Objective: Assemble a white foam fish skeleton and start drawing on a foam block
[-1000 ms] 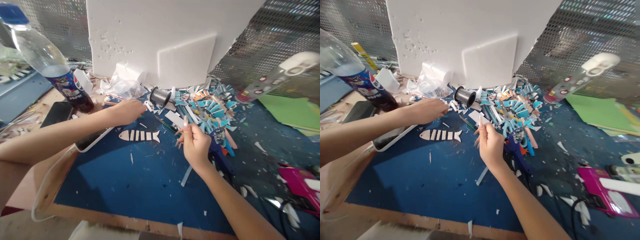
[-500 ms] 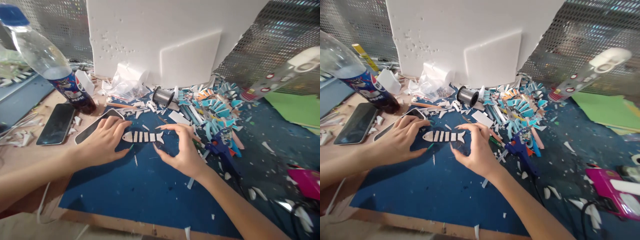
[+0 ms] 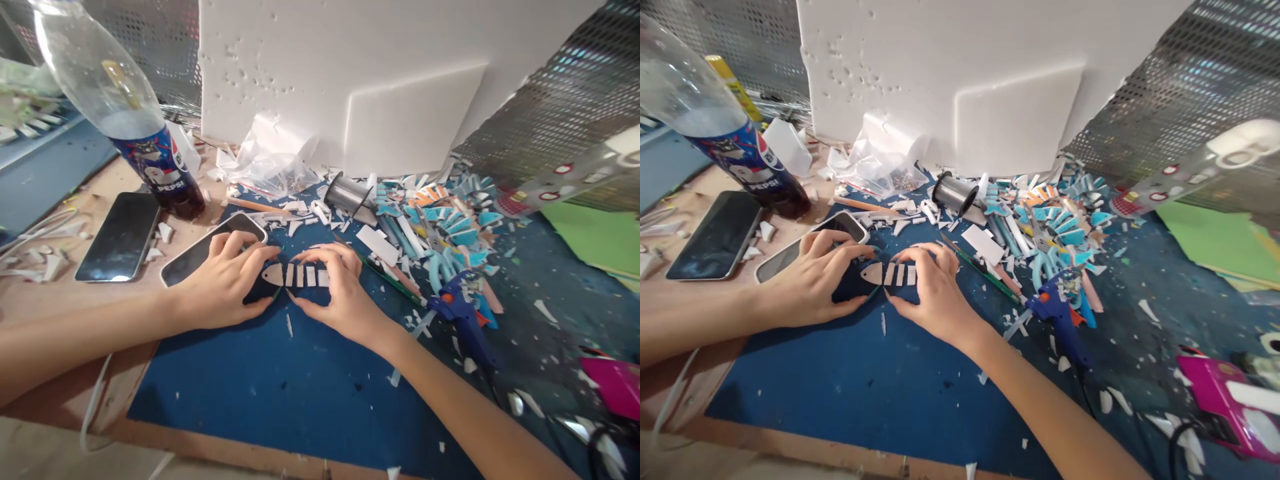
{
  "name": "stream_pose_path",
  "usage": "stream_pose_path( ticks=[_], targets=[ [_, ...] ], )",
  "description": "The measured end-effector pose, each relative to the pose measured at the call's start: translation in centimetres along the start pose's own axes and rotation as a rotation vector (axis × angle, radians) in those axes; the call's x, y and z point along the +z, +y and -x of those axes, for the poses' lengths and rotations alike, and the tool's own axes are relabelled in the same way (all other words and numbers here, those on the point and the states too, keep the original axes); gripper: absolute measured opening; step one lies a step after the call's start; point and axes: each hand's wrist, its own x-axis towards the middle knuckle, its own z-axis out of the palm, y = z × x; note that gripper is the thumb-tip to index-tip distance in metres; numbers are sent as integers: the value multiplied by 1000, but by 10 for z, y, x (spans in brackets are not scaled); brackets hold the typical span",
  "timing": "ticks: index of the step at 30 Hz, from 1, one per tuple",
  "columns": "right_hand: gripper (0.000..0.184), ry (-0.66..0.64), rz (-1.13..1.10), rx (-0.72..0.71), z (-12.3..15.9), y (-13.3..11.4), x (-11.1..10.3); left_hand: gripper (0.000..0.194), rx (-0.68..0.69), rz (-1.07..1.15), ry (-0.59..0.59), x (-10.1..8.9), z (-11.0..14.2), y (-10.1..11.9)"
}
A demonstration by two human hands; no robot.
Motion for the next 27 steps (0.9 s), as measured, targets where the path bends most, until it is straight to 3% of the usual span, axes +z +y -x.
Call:
stream_pose_path(
  ticks=[27],
  targets=[
    [40, -34, 0, 36, 5, 1, -2, 40, -9, 29, -23, 0, -2, -1]
  ],
)
